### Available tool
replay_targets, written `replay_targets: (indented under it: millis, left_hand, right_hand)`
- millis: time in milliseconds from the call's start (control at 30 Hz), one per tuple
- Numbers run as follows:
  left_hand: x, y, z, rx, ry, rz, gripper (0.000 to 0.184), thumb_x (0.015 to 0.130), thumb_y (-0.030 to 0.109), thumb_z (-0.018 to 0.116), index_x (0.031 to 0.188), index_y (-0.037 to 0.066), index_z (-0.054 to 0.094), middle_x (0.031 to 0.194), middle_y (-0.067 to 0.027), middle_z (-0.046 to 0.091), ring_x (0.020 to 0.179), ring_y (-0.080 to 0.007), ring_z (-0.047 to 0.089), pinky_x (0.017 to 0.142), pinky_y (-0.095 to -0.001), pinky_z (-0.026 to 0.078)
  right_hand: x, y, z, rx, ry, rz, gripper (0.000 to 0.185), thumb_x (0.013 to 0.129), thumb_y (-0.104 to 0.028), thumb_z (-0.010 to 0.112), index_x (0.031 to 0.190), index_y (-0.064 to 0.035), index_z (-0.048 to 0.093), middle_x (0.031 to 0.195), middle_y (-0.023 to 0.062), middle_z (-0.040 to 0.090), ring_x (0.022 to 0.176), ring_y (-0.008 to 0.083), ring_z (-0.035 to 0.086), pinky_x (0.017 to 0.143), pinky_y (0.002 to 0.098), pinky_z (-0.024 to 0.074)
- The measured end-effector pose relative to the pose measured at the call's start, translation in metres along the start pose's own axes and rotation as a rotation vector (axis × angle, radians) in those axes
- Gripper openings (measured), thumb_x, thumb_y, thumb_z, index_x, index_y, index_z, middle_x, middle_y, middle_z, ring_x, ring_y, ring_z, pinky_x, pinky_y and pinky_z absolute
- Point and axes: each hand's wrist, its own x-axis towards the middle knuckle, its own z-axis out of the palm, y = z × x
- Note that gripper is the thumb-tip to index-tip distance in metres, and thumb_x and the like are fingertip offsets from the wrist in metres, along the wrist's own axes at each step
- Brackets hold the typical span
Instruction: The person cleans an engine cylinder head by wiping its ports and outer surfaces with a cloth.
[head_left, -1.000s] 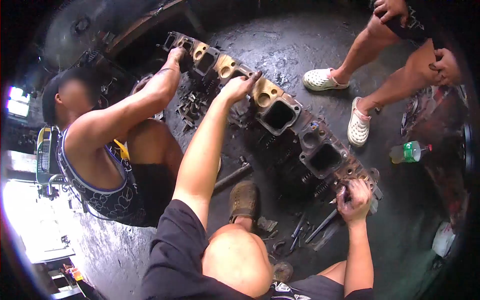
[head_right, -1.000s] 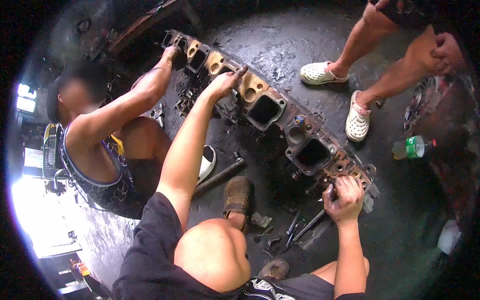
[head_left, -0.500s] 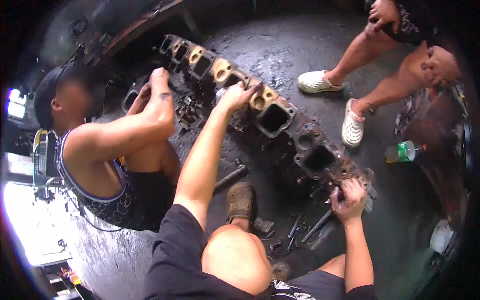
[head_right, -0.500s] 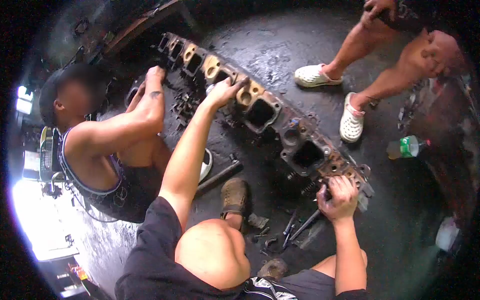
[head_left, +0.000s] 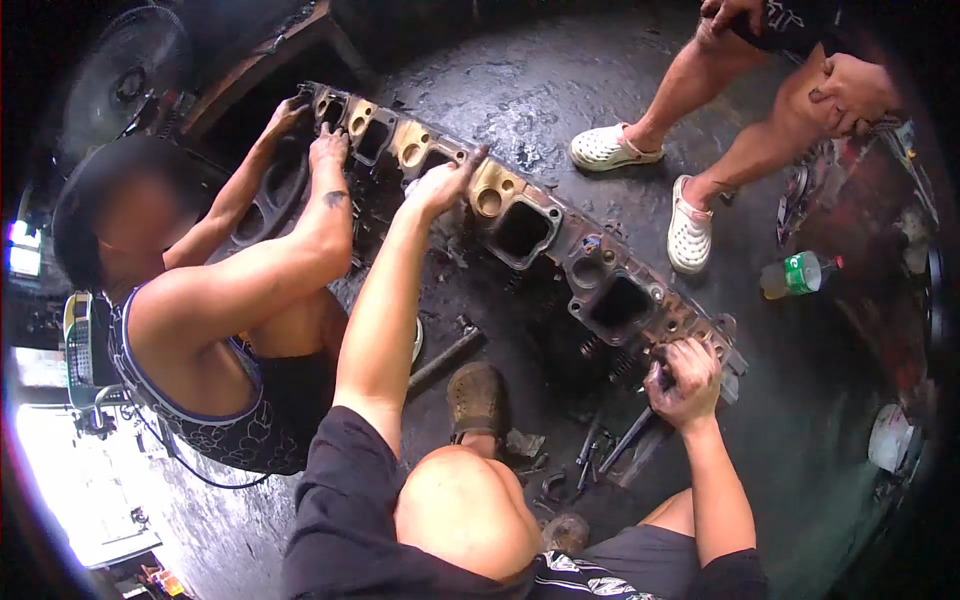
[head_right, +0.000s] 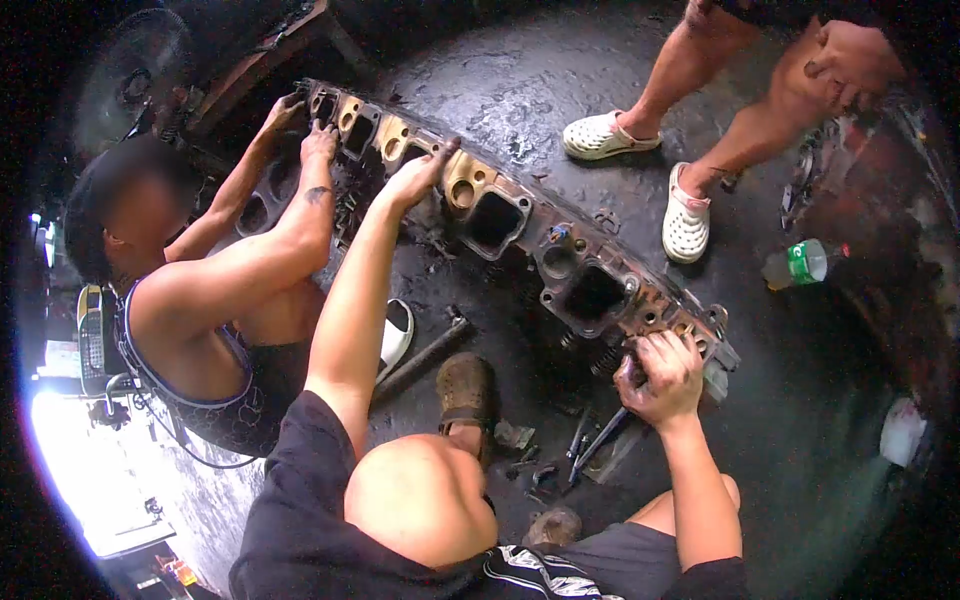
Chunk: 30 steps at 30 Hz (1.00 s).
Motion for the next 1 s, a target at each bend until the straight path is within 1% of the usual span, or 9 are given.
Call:
replay_targets:
  millis: [200, 267, 367, 567, 700, 733, 833, 933, 1000]
  left_hand:
    - [-0.020, 0.004, -0.003, 0.022, 0.076, 0.067, 0.104, 0.085, 0.085, 0.035, 0.109, -0.011, 0.068, 0.114, -0.0342, 0.065, 0.116, -0.0427, 0.061, 0.101, -0.0448, 0.043]
    - [-0.013, -0.025, 0.007, 0.211, 0.179, 0.338, 0.080, 0.090, 0.071, 0.048, 0.110, -0.003, 0.069, 0.102, -0.0285, 0.069, 0.103, -0.0429, 0.065, 0.091, -0.0469, 0.048]
    - [-0.032, -0.014, 0.008, -0.014, 0.236, 0.158, 0.058, 0.092, 0.054, 0.057, 0.114, 0.002, 0.069, 0.098, -0.0265, 0.070, 0.099, -0.0414, 0.067, 0.085, -0.0470, 0.051]
    - [-0.041, -0.021, 0.008, -0.016, 0.451, 0.260, 0.043, 0.095, 0.039, 0.060, 0.119, 0.004, 0.069, 0.106, -0.0252, 0.070, 0.101, -0.0366, 0.069, 0.087, -0.0433, 0.052]
    - [-0.035, 0.008, -0.009, 0.028, 0.083, 0.045, 0.093, 0.088, 0.073, 0.052, 0.125, -0.011, 0.060, 0.120, -0.0278, 0.066, 0.114, -0.0353, 0.064, 0.100, -0.0420, 0.046]
    - [-0.026, 0.008, -0.009, -0.047, 0.018, 0.077, 0.101, 0.079, 0.084, 0.054, 0.110, -0.012, 0.067, 0.102, -0.0260, 0.070, 0.097, -0.0339, 0.067, 0.091, -0.0413, 0.048]
    - [-0.018, 0.027, -0.023, 0.067, -0.157, 0.018, 0.106, 0.074, 0.086, 0.057, 0.110, -0.013, 0.069, 0.115, -0.0271, 0.069, 0.113, -0.0319, 0.064, 0.101, -0.0380, 0.044]
    - [-0.002, 0.018, -0.027, -0.022, -0.353, -0.073, 0.112, 0.074, 0.087, 0.056, 0.136, -0.006, 0.056, 0.145, -0.0262, 0.050, 0.135, -0.0323, 0.049, 0.112, -0.0411, 0.037]
    - [0.005, 0.009, -0.025, -0.186, -0.505, 0.180, 0.108, 0.078, 0.087, 0.052, 0.153, 0.011, 0.039, 0.162, -0.0200, 0.028, 0.150, -0.0302, 0.024, 0.121, -0.0409, 0.020]
  right_hand:
    - [-0.005, 0.000, -0.002, 0.016, 0.057, -0.008, 0.022, 0.068, -0.016, 0.068, 0.084, -0.0018, 0.066, 0.083, 0.0124, 0.067, 0.080, 0.0310, 0.064, 0.078, 0.0414, 0.0481]
    - [-0.002, -0.004, -0.005, 0.045, 0.057, 0.007, 0.020, 0.068, -0.015, 0.068, 0.084, -0.0034, 0.067, 0.082, 0.0115, 0.066, 0.080, 0.0298, 0.064, 0.077, 0.0409, 0.0482]
    - [-0.003, -0.003, -0.004, 0.073, 0.007, 0.041, 0.018, 0.068, -0.014, 0.067, 0.083, -0.0042, 0.067, 0.081, 0.0107, 0.066, 0.078, 0.0291, 0.064, 0.076, 0.0400, 0.0481]
    - [-0.001, 0.002, -0.001, 0.089, 0.062, 0.014, 0.018, 0.067, -0.014, 0.066, 0.082, -0.0039, 0.067, 0.078, 0.0110, 0.065, 0.073, 0.0292, 0.063, 0.071, 0.0400, 0.0471]
    - [0.000, 0.002, -0.003, 0.072, 0.018, 0.013, 0.019, 0.066, -0.013, 0.066, 0.083, -0.0026, 0.066, 0.078, 0.0115, 0.065, 0.072, 0.0288, 0.062, 0.071, 0.0400, 0.0467]
    - [0.000, 0.001, -0.003, 0.078, 0.023, 0.007, 0.019, 0.067, -0.013, 0.066, 0.083, -0.0025, 0.066, 0.078, 0.0115, 0.065, 0.072, 0.0289, 0.062, 0.071, 0.0400, 0.0467]
    - [0.000, 0.002, -0.002, 0.094, 0.023, 0.012, 0.020, 0.067, -0.014, 0.066, 0.083, -0.0024, 0.067, 0.078, 0.0115, 0.065, 0.073, 0.0290, 0.063, 0.073, 0.0400, 0.0467]
    - [-0.002, 0.000, -0.004, 0.107, -0.041, 0.069, 0.020, 0.069, -0.015, 0.065, 0.083, -0.0020, 0.066, 0.080, 0.0122, 0.066, 0.076, 0.0305, 0.064, 0.076, 0.0407, 0.0479]
    - [-0.006, 0.003, -0.001, 0.129, -0.007, 0.052, 0.020, 0.070, -0.016, 0.066, 0.084, -0.0016, 0.066, 0.080, 0.0128, 0.066, 0.077, 0.0315, 0.064, 0.077, 0.0415, 0.0482]
